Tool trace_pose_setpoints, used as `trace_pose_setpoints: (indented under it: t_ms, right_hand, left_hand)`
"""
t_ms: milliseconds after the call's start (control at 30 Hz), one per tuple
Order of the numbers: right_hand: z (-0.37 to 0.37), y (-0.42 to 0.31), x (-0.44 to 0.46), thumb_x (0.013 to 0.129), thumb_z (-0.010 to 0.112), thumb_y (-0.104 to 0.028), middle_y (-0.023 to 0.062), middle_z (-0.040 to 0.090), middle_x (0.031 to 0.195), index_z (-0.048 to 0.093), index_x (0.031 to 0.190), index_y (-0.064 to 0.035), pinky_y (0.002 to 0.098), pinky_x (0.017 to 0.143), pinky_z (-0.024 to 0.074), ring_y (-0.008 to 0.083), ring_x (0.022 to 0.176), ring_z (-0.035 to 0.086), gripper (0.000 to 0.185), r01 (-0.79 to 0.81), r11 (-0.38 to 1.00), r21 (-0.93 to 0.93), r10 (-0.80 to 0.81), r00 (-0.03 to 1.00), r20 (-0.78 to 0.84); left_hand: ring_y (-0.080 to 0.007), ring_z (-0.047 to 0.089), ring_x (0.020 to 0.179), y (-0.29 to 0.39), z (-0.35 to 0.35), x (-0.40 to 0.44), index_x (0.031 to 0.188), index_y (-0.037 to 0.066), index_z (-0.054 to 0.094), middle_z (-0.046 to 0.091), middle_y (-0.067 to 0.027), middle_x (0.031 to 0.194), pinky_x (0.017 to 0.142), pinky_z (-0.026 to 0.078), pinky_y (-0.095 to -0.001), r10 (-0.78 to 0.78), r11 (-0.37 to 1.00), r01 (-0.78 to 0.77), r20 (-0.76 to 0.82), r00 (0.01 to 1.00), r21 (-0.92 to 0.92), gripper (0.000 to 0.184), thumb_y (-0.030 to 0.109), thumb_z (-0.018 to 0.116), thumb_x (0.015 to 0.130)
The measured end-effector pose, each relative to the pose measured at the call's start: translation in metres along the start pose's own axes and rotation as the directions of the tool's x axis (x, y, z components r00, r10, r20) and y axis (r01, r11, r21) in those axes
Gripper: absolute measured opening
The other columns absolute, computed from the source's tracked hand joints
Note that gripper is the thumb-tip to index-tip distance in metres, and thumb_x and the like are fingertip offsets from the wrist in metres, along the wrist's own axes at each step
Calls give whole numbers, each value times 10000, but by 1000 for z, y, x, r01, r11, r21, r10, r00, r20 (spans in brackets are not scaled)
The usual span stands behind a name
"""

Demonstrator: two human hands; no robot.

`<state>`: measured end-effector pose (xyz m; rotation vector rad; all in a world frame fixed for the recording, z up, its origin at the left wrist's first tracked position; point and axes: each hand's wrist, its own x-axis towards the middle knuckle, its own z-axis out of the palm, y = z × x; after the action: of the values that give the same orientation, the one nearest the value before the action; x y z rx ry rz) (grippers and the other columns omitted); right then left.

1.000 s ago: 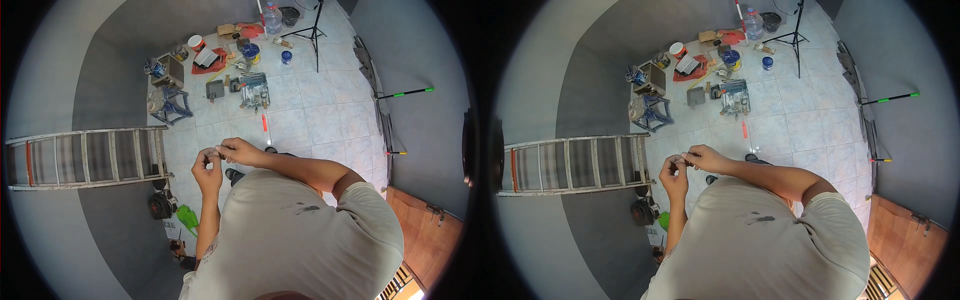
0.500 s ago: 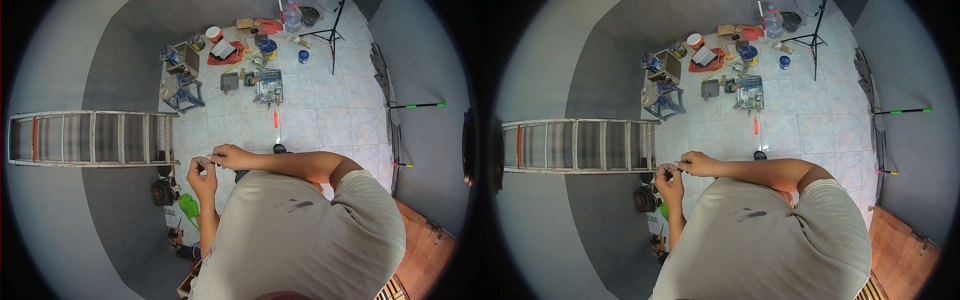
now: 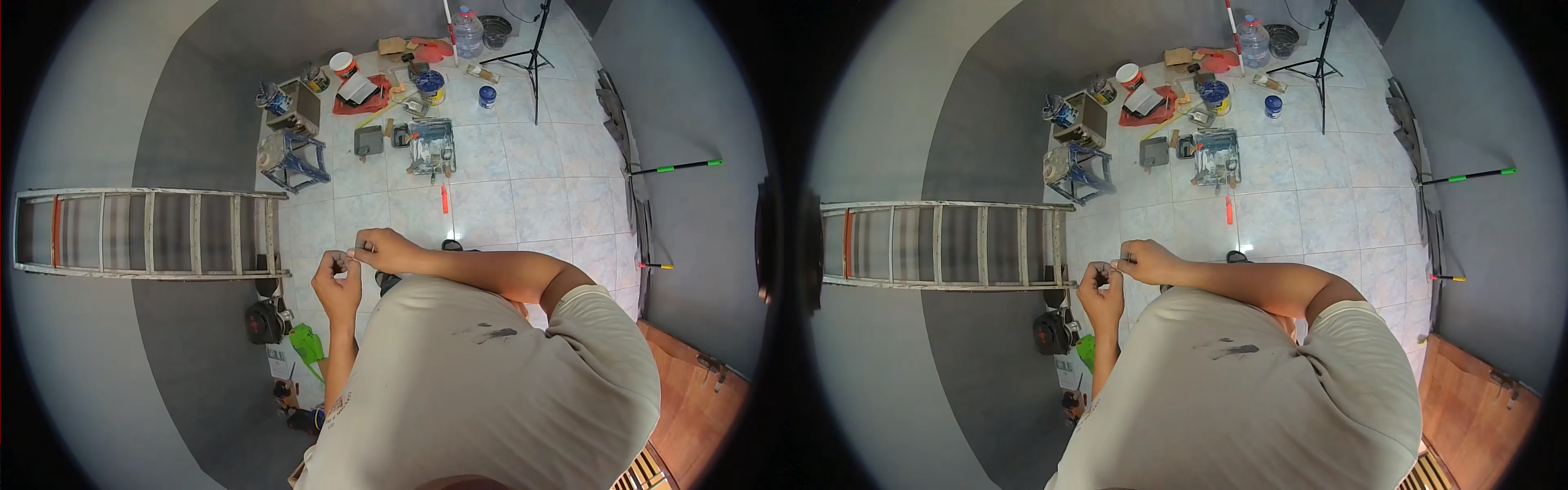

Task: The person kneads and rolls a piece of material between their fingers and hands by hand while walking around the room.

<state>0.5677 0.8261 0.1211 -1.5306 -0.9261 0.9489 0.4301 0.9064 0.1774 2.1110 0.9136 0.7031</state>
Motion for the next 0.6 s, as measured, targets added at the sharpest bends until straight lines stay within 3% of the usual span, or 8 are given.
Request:
trace_pose_setpoints:
  t_ms: [133,267,367,433,467,533,600]
  right_hand:
    - [-11,7,-2,972,747,-390,185,676,709,666,914,20,430,628,508,324,659,672,423,100,994,-49,-104,991,-80]
    - [-25,2,-16,980,738,-390,193,680,720,666,924,19,433,633,511,335,661,671,419,77,997,-29,-80,992,-97]
    - [-36,-8,-24,988,729,-392,196,693,748,663,938,21,435,631,512,335,664,676,422,23,1000,-6,-24,992,-123]
    - [-40,-9,-26,993,719,-384,198,706,777,647,988,17,434,630,515,341,676,690,408,-9,1000,0,9,989,-145]
    - [-40,-6,-26,993,719,-384,198,706,777,647,988,17,434,630,515,341,676,690,408,-10,1000,3,11,989,-147]
    - [-41,-1,-24,987,722,-370,189,712,774,627,1039,2,436,631,522,340,682,702,388,21,1000,2,-20,980,-199]
    - [-45,0,-24,986,722,-358,193,712,810,620,1045,0,432,643,530,342,703,706,377,25,999,21,-20,977,-212]
  left_hand:
    - [-150,632,677,13,2,11,885,-20,643,688,-100,747,696,548,-315,31,999,-33,39,999,41,150,99,735,891]
    - [-154,668,702,5,-2,27,906,-20,654,702,-104,763,705,560,-317,109,993,-112,70,991,38,137,98,724,911]
    - [-168,711,779,5,1,31,1009,-23,709,743,-106,859,756,568,-306,16,1000,-11,202,979,-24,119,89,691,972]
    - [-143,715,917,8,11,28,1185,-23,723,756,-84,1025,830,559,-290,-30,928,167,380,925,-334,203,102,650,1044]
    - [-143,715,917,10,15,24,1185,-23,723,756,-84,1025,830,559,-290,-30,928,168,382,924,-332,203,102,650,1044]
    - [-171,711,1024,21,25,16,1384,-42,652,754,-104,1159,927,553,-306,-25,866,231,423,906,-444,363,123,651,1061]
    - [-146,705,1023,29,31,9,1420,-58,619,751,-116,1169,925,550,-283,-59,842,265,408,911,-471,398,71,647,1044]
